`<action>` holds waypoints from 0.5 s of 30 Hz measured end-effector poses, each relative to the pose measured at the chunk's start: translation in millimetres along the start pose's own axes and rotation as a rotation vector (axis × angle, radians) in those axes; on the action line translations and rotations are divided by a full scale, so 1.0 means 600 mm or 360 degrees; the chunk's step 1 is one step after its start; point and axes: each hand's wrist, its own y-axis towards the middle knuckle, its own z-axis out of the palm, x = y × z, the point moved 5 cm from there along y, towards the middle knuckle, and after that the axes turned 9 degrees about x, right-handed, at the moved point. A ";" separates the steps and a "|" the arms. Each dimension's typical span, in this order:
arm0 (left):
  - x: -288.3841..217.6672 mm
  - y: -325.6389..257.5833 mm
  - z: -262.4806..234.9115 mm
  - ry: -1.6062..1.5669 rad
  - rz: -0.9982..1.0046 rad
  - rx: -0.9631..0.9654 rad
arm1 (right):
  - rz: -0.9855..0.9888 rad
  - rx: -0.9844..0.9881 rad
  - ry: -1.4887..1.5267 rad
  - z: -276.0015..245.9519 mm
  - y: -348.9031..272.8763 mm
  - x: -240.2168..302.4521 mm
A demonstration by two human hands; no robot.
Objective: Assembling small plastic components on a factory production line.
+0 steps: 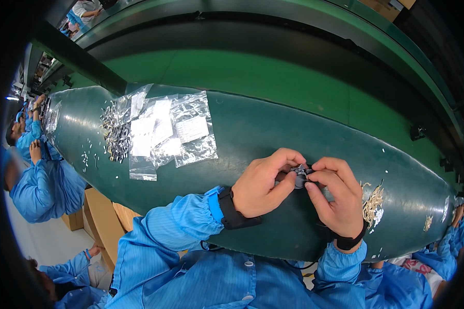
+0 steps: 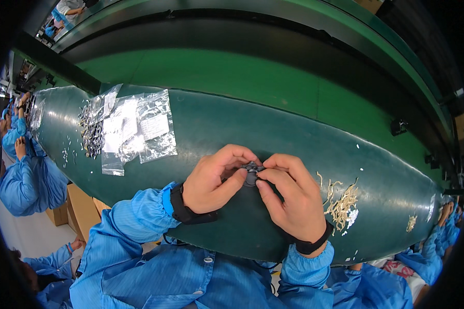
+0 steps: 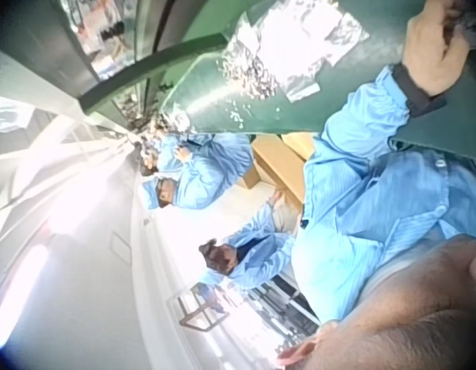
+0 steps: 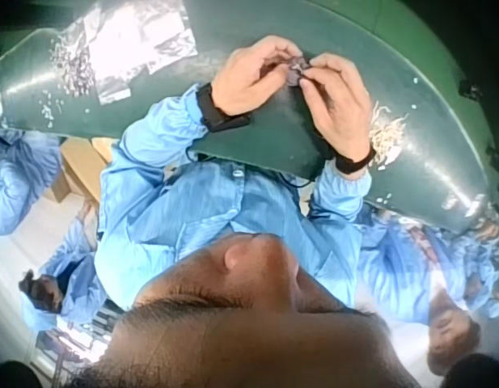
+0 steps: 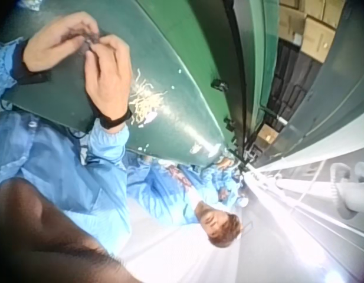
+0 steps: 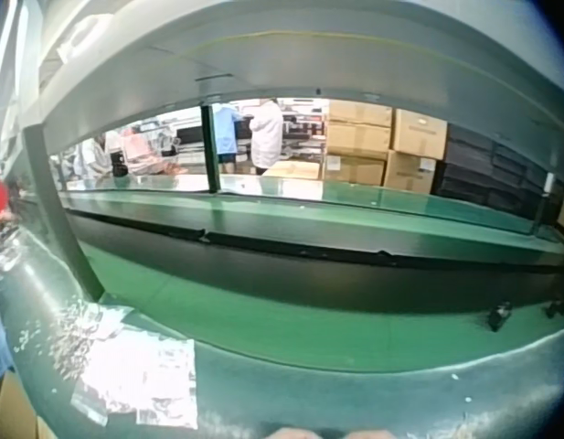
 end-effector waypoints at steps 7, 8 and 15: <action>-0.007 -0.001 -0.002 0.0000 -0.0011 -0.0016 | -0.0025 0.0026 -0.0032 -0.001 0.000 0.003; -0.009 -0.001 -0.003 0.0037 0.0021 -0.0026 | -0.0019 0.0031 -0.0022 -0.001 0.000 0.003; -0.009 0.000 -0.002 0.0050 0.0071 -0.0045 | -0.0103 -0.0007 -0.0085 -0.002 0.002 0.006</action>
